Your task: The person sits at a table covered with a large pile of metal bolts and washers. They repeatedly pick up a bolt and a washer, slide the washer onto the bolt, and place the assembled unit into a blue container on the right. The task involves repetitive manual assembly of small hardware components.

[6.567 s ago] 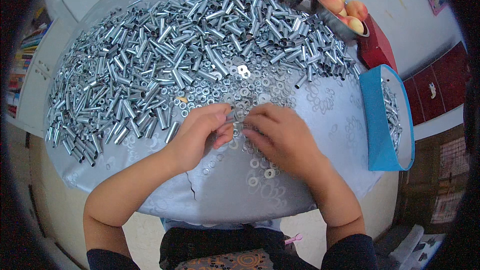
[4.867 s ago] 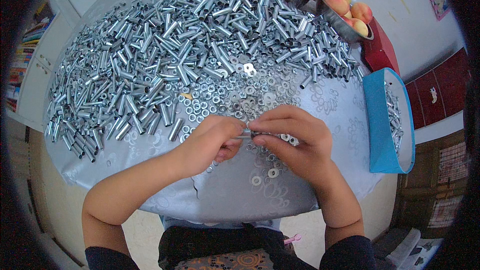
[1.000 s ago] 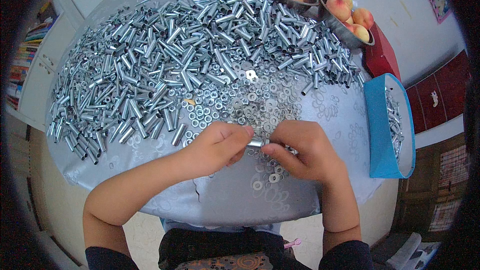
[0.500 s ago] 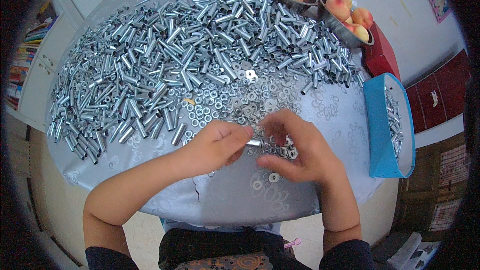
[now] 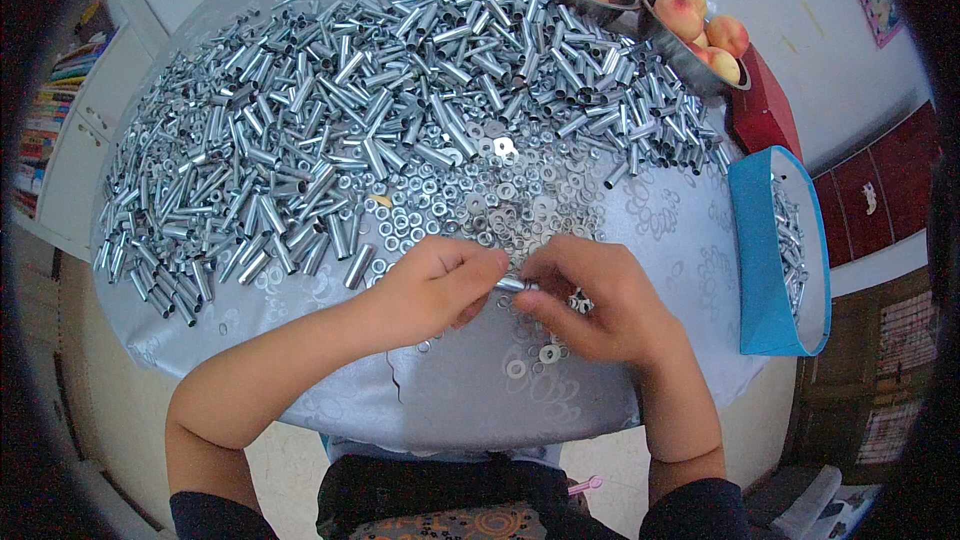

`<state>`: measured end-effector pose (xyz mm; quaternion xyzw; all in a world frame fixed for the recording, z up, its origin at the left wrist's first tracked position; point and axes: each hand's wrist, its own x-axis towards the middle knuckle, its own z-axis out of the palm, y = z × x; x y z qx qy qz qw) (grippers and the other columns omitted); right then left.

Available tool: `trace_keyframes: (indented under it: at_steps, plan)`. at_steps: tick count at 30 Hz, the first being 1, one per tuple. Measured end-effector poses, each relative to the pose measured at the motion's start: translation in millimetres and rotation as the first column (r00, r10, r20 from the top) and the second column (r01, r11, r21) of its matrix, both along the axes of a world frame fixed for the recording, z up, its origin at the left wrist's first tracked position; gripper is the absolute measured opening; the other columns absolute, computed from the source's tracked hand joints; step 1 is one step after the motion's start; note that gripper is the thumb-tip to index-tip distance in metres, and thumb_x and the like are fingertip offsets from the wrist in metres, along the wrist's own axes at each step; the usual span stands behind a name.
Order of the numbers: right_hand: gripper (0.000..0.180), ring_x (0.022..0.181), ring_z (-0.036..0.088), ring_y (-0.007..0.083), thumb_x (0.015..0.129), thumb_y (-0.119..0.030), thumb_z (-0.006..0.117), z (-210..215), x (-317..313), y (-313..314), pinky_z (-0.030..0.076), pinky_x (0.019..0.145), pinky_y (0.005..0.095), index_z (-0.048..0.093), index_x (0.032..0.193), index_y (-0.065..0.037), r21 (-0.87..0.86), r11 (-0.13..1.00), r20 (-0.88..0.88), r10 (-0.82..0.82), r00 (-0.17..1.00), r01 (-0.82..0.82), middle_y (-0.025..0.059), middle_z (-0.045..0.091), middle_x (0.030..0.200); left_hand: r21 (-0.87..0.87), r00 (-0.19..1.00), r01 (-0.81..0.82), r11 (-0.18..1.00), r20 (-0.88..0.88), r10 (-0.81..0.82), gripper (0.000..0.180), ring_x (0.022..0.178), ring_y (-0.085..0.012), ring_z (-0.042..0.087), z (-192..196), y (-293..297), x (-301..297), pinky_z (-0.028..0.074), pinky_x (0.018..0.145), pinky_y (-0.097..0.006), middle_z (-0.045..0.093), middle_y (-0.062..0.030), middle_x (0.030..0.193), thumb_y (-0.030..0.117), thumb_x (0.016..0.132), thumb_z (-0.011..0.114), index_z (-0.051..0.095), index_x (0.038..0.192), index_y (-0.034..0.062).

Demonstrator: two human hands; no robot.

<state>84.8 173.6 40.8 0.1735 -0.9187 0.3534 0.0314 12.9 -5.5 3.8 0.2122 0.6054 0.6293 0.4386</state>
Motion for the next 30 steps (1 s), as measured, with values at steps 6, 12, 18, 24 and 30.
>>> trace_keyframes:
  at_steps: [6, 12, 18, 24, 30]
  plan:
    - [0.021, 0.062, 0.053, 0.0345, 0.083, -0.022, 0.052, 0, 2, -5, 0.041, 0.053, 0.04, 0.051, 0.076, -0.003, -0.122, 0.992, 0.026, -0.026, 0.999, 0.029, 0.0166, 0.052, 0.065, -0.034, 0.996, -0.067, 0.997, -0.057, 0.065, 0.042, 0.047, -0.0063, 0.037, -2, 1, 2, 0.03, 0.044, -0.022, 0.041, 0.0019, 0.052, 0.034, 0.09, 0.04, 0.046, 0.06, 0.0059]
    - [0.021, 0.064, 0.053, 0.0334, 0.085, -0.021, 0.049, -1, 2, -5, 0.041, 0.054, 0.0382, 0.049, 0.078, -0.002, -0.165, 0.982, 0.22, -0.053, 0.974, 0.091, 0.0193, 0.05, 0.067, 0.057, 0.991, -0.011, 0.998, -0.133, 0.018, 0.042, 0.049, -0.0068, 0.038, 0, 0, 4, 0.031, 0.045, -0.022, 0.042, 0.001, 0.054, 0.035, 0.091, 0.039, 0.046, 0.062, 0.0057]
    - [0.019, 0.065, 0.053, 0.0334, 0.086, -0.021, 0.047, 2, 2, -5, 0.041, 0.056, 0.0378, 0.049, 0.082, -0.002, -0.17, 0.974, 0.269, -0.099, 0.958, 0.149, 0.0188, 0.051, 0.072, 0.008, 0.997, -0.038, 0.999, -0.074, 0.039, 0.041, 0.049, -0.0068, 0.038, 2, -1, 6, 0.031, 0.045, -0.022, 0.042, 0.0012, 0.054, 0.033, 0.091, 0.038, 0.046, 0.062, 0.0058]
    - [0.024, 0.057, 0.051, 0.0212, 0.087, -0.025, 0.048, -10, -1, -7, 0.039, 0.052, 0.0341, 0.051, 0.081, -0.002, -0.289, 0.957, 0.05, 0.005, 0.999, 0.009, 0.014, 0.051, 0.065, 0.04, 0.996, -0.082, 0.996, -0.031, 0.084, 0.042, 0.049, -0.0072, 0.038, -2, -1, 1, 0.032, 0.046, -0.022, 0.043, 0.0015, 0.054, 0.035, 0.091, 0.039, 0.046, 0.061, 0.0059]
    - [0.037, 0.048, 0.042, 0.0139, 0.089, -0.034, 0.044, -7, 4, -9, 0.035, 0.046, 0.0285, 0.049, 0.069, -0.004, -0.449, 0.856, 0.557, 0.043, 0.829, 0.257, 0.002, 0.041, 0.053, 0.018, 0.869, -0.052, 0.998, -0.491, 0.054, 0.036, 0.048, -0.014, 0.041, 4, -4, 2, 0.036, 0.047, -0.028, 0.042, -0.0058, 0.053, 0.029, 0.087, 0.045, 0.044, 0.059, 0.0055]
